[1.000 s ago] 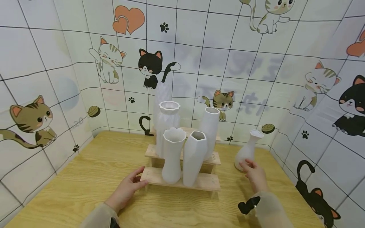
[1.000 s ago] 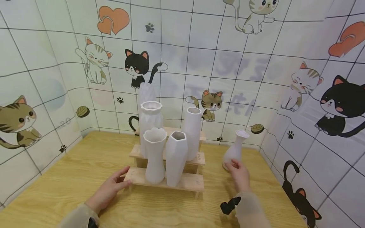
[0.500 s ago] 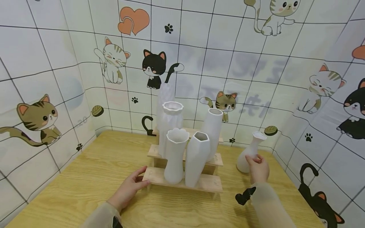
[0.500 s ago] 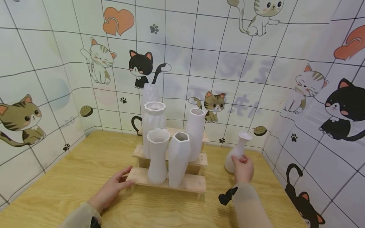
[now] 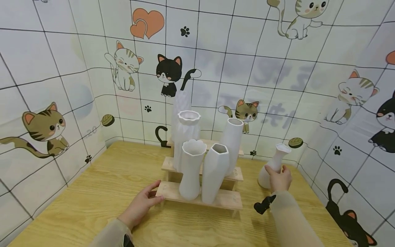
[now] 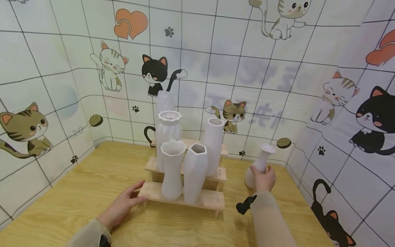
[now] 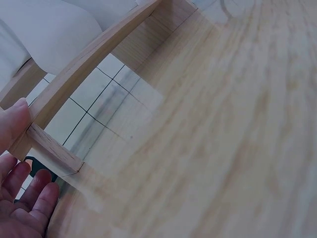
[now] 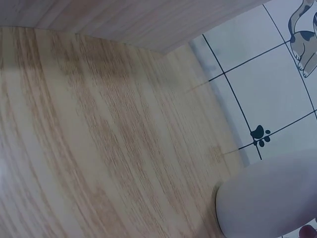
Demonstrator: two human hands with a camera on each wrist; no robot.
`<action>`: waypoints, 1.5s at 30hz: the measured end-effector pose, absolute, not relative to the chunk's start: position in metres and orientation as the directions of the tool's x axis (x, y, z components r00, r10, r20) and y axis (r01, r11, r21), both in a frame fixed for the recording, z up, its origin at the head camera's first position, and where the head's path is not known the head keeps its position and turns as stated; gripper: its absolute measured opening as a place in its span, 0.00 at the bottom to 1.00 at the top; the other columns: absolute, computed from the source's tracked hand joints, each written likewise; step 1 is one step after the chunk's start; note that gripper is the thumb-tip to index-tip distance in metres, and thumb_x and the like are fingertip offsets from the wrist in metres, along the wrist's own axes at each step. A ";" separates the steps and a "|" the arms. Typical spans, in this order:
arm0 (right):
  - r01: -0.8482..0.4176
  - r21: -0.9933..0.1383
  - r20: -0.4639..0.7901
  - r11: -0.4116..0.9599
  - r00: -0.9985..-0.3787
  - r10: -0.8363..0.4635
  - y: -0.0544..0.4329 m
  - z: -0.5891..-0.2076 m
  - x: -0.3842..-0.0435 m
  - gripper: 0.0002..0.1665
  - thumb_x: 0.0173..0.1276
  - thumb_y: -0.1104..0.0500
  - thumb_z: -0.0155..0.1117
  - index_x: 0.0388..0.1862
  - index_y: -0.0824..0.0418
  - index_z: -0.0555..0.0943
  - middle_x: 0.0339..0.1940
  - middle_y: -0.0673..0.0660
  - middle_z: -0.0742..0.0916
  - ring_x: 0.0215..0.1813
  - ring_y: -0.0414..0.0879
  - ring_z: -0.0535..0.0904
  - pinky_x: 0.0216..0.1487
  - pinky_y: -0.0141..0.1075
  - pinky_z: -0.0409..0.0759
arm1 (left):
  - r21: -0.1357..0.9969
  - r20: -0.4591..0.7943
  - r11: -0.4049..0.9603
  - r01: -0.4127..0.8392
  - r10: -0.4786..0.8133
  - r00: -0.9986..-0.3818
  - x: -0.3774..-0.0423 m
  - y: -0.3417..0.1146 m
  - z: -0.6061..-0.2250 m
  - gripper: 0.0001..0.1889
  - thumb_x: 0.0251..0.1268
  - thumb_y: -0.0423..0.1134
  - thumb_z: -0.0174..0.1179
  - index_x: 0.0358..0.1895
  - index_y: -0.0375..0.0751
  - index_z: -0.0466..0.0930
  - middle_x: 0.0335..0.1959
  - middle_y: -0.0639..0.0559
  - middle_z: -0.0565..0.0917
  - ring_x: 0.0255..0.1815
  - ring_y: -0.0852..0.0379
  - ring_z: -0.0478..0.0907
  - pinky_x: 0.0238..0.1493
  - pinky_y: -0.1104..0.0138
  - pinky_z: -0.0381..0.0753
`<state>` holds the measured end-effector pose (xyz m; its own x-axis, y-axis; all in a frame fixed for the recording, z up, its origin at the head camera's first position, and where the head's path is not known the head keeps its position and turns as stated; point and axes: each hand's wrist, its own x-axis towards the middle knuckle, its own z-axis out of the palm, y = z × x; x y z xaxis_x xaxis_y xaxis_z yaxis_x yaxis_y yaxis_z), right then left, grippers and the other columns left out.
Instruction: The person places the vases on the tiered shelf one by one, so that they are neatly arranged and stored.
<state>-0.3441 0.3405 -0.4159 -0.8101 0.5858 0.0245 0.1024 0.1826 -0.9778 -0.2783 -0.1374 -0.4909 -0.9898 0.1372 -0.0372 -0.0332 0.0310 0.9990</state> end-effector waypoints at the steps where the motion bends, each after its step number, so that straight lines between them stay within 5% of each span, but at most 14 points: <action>1: 0.103 -0.978 0.022 0.182 -0.815 0.578 0.341 -0.417 -0.346 0.58 0.63 0.45 0.67 0.78 0.63 0.43 0.78 0.65 0.51 0.75 0.63 0.49 0.70 0.59 0.52 | 0.999 -0.036 0.030 -0.033 0.137 -0.990 -0.279 -0.137 -0.491 0.38 0.60 0.40 0.68 0.73 0.43 0.61 0.69 0.42 0.65 0.61 0.44 0.68 0.58 0.50 0.69; 19: 0.098 -0.989 -0.010 0.114 -0.799 0.601 0.340 -0.423 -0.355 0.52 0.63 0.54 0.68 0.76 0.65 0.50 0.75 0.66 0.59 0.73 0.62 0.55 0.70 0.56 0.54 | 1.000 -0.024 0.024 -0.020 0.180 -0.983 -0.280 -0.138 -0.491 0.40 0.61 0.41 0.67 0.74 0.41 0.56 0.67 0.38 0.66 0.60 0.45 0.70 0.57 0.55 0.73; 33: 0.183 -0.959 -0.017 0.215 -0.799 0.601 0.348 -0.427 -0.356 0.52 0.63 0.46 0.67 0.77 0.59 0.51 0.75 0.64 0.61 0.72 0.63 0.57 0.67 0.60 0.58 | 1.000 -0.012 0.016 -0.010 0.195 -0.981 -0.281 -0.138 -0.492 0.41 0.60 0.41 0.68 0.74 0.39 0.56 0.66 0.37 0.66 0.61 0.44 0.68 0.55 0.58 0.74; 45: 0.125 -0.976 0.012 0.180 -0.791 0.612 0.345 -0.431 -0.355 0.51 0.62 0.47 0.69 0.75 0.62 0.53 0.73 0.66 0.63 0.71 0.63 0.59 0.67 0.59 0.58 | 1.000 -0.007 0.007 -0.005 0.191 -0.982 -0.281 -0.138 -0.492 0.42 0.59 0.40 0.68 0.74 0.39 0.56 0.64 0.36 0.67 0.60 0.45 0.69 0.54 0.59 0.74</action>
